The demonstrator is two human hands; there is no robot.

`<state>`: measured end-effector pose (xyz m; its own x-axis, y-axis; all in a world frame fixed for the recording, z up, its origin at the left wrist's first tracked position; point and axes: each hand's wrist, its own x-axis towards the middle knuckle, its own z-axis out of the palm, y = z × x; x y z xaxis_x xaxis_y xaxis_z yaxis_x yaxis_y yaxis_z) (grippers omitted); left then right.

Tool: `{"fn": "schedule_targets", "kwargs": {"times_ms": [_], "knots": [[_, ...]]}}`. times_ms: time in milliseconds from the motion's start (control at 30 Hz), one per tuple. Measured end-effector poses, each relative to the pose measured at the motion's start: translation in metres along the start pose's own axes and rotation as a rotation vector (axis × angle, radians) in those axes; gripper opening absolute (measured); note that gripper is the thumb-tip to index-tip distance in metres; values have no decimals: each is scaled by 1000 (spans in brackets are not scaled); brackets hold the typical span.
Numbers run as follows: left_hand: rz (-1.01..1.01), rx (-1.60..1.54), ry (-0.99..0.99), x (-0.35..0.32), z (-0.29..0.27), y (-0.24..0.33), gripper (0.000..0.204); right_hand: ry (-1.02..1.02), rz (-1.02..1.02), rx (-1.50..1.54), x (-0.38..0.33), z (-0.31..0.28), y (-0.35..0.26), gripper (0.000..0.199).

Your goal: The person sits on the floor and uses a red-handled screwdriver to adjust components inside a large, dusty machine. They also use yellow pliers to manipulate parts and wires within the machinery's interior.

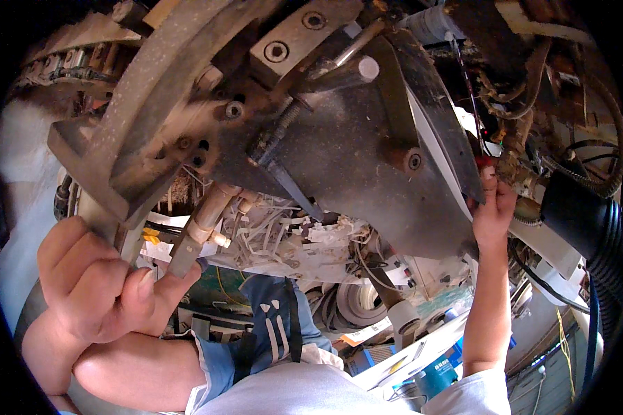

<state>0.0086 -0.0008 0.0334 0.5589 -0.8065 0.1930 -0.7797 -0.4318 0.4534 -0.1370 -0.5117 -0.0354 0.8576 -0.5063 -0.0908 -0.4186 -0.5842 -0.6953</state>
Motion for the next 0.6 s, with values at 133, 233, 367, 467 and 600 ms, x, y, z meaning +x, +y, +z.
{"fn": "schedule_targets", "kwargs": {"times_ms": [133, 233, 367, 467, 600], "knots": [[-12, 11, 25, 1, 2, 2, 30, -7, -21, 38, 1, 2, -4, 50], [-14, 19, 16, 1, 1, 2, 31, -11, -54, 27, 1, 0, 2, 49], [-24, 12, 1, 0, -1, 2, 31, 8, -25, 2, -1, 1, 0, 48], [-21, 3, 24, 2, 1, 2, 31, 6, -4, 18, -1, 1, -1, 48], [-12, 11, 17, 2, 2, 3, 30, -1, -10, 26, -1, 4, -9, 48]]}}
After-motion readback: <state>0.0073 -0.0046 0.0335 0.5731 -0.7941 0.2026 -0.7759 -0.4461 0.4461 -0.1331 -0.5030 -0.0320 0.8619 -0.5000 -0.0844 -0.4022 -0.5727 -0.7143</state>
